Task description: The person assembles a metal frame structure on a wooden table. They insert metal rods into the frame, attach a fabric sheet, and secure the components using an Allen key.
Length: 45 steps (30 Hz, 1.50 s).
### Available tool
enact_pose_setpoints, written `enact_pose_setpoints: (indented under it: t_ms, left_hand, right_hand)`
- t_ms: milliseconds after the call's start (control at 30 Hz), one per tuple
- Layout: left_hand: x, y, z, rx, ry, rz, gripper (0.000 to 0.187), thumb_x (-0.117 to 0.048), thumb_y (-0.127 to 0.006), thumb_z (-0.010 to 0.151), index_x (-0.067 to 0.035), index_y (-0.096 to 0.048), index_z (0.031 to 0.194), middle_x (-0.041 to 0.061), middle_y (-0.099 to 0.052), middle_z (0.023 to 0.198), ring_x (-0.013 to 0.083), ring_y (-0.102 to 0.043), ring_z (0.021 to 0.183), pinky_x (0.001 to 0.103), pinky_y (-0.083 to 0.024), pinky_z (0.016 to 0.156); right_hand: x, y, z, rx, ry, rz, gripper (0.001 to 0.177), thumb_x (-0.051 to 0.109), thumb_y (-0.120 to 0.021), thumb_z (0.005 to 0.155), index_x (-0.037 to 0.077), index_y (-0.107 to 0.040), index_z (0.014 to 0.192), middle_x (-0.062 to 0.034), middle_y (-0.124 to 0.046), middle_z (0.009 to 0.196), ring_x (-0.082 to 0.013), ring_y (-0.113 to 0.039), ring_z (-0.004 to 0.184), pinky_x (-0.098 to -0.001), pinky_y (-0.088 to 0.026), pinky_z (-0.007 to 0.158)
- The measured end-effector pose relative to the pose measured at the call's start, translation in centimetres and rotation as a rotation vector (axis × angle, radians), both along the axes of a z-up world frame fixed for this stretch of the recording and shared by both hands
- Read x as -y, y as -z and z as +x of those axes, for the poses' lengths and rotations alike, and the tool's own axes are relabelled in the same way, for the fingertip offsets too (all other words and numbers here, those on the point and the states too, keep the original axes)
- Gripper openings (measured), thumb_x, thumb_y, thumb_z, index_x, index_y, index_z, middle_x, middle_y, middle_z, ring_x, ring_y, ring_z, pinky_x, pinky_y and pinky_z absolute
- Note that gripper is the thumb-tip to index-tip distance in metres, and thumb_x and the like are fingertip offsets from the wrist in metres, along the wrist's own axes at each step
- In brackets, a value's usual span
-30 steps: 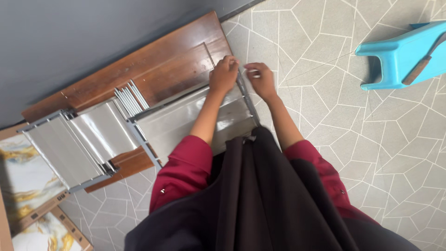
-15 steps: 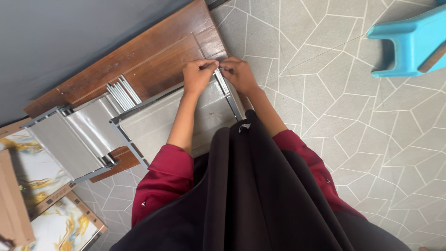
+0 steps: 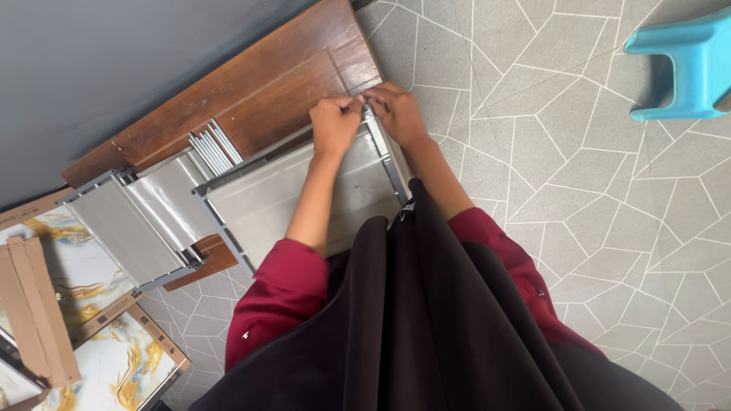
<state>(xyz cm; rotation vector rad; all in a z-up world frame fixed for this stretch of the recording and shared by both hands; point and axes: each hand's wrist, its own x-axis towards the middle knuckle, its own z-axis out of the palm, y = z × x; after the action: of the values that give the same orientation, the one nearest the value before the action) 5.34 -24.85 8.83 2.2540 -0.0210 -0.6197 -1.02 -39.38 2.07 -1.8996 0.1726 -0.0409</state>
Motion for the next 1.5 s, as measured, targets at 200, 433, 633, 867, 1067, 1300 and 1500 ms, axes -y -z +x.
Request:
enact_pose_setpoints:
  t_ms: [200, 433, 633, 867, 1067, 1300, 1500]
  left_hand:
    - [0.2, -0.9, -0.1, -0.096, 0.016, -0.025, 0.038, -0.036, -0.086, 0.077, -0.005, -0.077, 0.097, 0.011, -0.078, 0.081, 0.0191, -0.079, 0.074, 0.031, -0.06, 0.072]
    - [0.6, -0.8, -0.7, -0.008, 0.046, -0.016, 0.05, -0.035, -0.09, 0.071, -0.004, -0.075, 0.107, 0.013, -0.08, 0.085, 0.0206, -0.079, 0.076, 0.033, -0.06, 0.07]
    - [0.7, -0.5, -2.0, 0.076, -0.025, -0.04, 0.046, -0.032, -0.088, 0.074, -0.005, -0.077, 0.11, 0.015, -0.079, 0.088, 0.0233, -0.079, 0.079, 0.033, -0.06, 0.072]
    - [1.0, -0.9, -2.1, 0.066, -0.056, -0.069, 0.044, -0.029, -0.085, 0.077, -0.006, -0.077, 0.113, 0.014, -0.08, 0.088, 0.0199, -0.079, 0.072, 0.032, -0.06, 0.066]
    - [1.2, -0.9, -1.8, 0.085, -0.028, -0.056, 0.043, -0.028, -0.084, 0.076, -0.006, -0.078, 0.112, 0.015, -0.08, 0.088, 0.0192, -0.076, 0.064, 0.032, -0.058, 0.061]
    - [1.5, -0.4, -1.7, 0.061, -0.012, -0.063, 0.042, -0.026, -0.081, 0.077, -0.005, -0.078, 0.113, 0.013, -0.076, 0.079, 0.0188, -0.071, 0.059, 0.034, -0.056, 0.06]
    - [1.3, 0.0, -1.3, 0.073, 0.066, -0.057, 0.042, -0.024, -0.078, 0.076, -0.002, -0.077, 0.112, 0.012, -0.072, 0.075, 0.0186, -0.07, 0.061, 0.034, -0.056, 0.063]
  right_hand:
    - [0.1, -0.2, -0.3, 0.009, 0.058, 0.026, 0.02, 0.001, -0.069, 0.094, 0.002, -0.075, 0.114, -0.0125, -0.073, 0.108, -0.0255, -0.073, 0.09, -0.0321, -0.059, 0.075]
    - [-0.3, 0.0, -0.2, 0.006, 0.1, 0.037, 0.025, -0.003, -0.067, 0.093, 0.005, -0.075, 0.115, -0.0114, -0.074, 0.107, -0.0243, -0.074, 0.09, -0.0319, -0.059, 0.076]
    - [-0.2, -0.2, -0.5, -0.003, 0.096, 0.035, 0.026, -0.003, -0.068, 0.093, 0.006, -0.074, 0.116, -0.0116, -0.073, 0.111, -0.0244, -0.074, 0.091, -0.0322, -0.059, 0.076]
    - [-0.2, -0.6, -0.7, 0.02, 0.089, 0.044, 0.033, -0.009, -0.061, 0.089, 0.002, -0.073, 0.119, -0.0133, -0.072, 0.115, -0.0255, -0.074, 0.096, -0.0319, -0.061, 0.081]
    - [-0.1, -1.0, -1.2, -0.015, 0.074, -0.003, 0.032, -0.009, -0.063, 0.09, 0.0, -0.072, 0.119, -0.0139, -0.072, 0.112, -0.0256, -0.072, 0.09, -0.0327, -0.059, 0.078]
    - [0.7, -0.9, -1.1, 0.059, 0.02, -0.006, 0.033, -0.01, -0.062, 0.089, -0.002, -0.07, 0.12, -0.0154, -0.071, 0.114, -0.0274, -0.072, 0.094, -0.033, -0.058, 0.081]
    - [0.7, -0.8, -1.2, -0.005, 0.025, -0.019, 0.024, -0.006, -0.066, 0.095, -0.001, -0.07, 0.118, -0.0159, -0.072, 0.111, -0.0283, -0.071, 0.09, -0.034, -0.057, 0.079]
